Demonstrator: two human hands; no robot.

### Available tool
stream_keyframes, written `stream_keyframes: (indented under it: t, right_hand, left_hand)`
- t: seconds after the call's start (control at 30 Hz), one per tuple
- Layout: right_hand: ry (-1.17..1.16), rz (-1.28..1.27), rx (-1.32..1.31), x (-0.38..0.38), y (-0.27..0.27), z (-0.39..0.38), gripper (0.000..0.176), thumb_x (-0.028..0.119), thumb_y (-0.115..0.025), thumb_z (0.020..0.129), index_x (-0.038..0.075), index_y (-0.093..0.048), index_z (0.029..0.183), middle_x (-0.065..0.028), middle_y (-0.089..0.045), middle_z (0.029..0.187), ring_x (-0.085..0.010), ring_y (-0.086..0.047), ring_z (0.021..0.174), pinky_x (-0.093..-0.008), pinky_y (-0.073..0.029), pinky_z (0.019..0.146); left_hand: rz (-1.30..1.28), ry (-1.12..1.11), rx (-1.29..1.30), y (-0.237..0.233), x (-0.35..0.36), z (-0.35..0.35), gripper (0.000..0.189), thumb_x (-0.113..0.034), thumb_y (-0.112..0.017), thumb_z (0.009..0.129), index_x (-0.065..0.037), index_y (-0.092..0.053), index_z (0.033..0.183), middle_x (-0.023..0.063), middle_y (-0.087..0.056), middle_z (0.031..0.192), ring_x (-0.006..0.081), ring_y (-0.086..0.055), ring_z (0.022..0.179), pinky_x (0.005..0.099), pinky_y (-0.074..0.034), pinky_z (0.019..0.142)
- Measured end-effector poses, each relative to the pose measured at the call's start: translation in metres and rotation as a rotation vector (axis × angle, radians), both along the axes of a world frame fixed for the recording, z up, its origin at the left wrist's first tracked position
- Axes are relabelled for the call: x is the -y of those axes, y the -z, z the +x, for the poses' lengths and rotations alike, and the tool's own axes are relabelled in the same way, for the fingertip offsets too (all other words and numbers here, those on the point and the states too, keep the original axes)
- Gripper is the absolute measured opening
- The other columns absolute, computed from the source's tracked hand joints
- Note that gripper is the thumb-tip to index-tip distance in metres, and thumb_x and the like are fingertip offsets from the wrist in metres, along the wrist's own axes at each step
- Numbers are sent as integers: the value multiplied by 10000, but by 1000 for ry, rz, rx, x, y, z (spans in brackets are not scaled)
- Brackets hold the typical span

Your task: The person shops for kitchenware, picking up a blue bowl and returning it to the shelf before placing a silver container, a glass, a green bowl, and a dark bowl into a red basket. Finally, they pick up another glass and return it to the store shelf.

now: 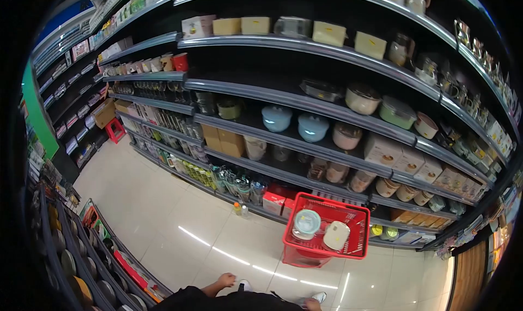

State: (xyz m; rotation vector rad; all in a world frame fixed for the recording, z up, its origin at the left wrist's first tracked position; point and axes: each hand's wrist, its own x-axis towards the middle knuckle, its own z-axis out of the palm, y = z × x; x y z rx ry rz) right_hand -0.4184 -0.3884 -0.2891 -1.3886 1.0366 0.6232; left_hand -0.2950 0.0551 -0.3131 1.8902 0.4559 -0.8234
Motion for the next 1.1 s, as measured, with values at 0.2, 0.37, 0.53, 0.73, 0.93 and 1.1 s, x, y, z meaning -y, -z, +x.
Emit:
stream_keyframes:
  t: [0.2,0.37,0.53,0.73,0.93,1.1]
  right_hand:
    - [-525,-182,379,-117,-41,116,354,305,-604,837,3,-641,1019,-98,-670,822,-173,-649,704,-285,-508,662]
    - [-635,-288,423,-153,-58,161,382,342,-599,807,21,-660,1004,-119,-680,811,-183,-670,734,-313,-511,681]
    - [-980,-372,301,-146,-15,164,330,338,-621,803,50,-674,957,-85,-660,807,-154,-651,696,-286,-520,576]
    - [-892,-300,221,-158,-30,159,371,360,-601,815,34,-674,976,-89,-664,843,-167,-663,721,-299,-531,605]
    - [-872,-254,338,-153,-50,148,381,324,-598,841,16,-623,1065,-100,-649,916,-175,-658,777,-286,-516,619]
    - [-541,-185,293,-109,-45,108,358,295,-603,846,13,-612,1066,-106,-642,967,-211,-653,824,-310,-529,656]
  left_hand:
    - [242,-623,-47,-14,-180,-32,244,-147,-451,850,59,-562,919,151,-606,743,261,-610,580,362,-508,475]
    - [-6,-826,29,0,-198,-47,191,-143,-488,853,34,-534,906,136,-584,705,241,-600,547,348,-487,431]
    - [262,-92,381,41,-153,-74,157,-212,-524,846,-104,-564,740,25,-496,595,161,-469,522,322,-448,500]
    - [181,-132,225,33,-134,-74,148,-215,-542,829,-112,-561,724,39,-524,609,161,-480,525,324,-455,509]
    - [241,-36,312,23,-125,-67,142,-217,-559,812,-121,-557,708,52,-553,622,161,-491,528,326,-462,519]
    - [267,23,272,10,-90,-74,160,-249,-555,800,-106,-575,732,82,-575,678,190,-511,596,335,-462,576]
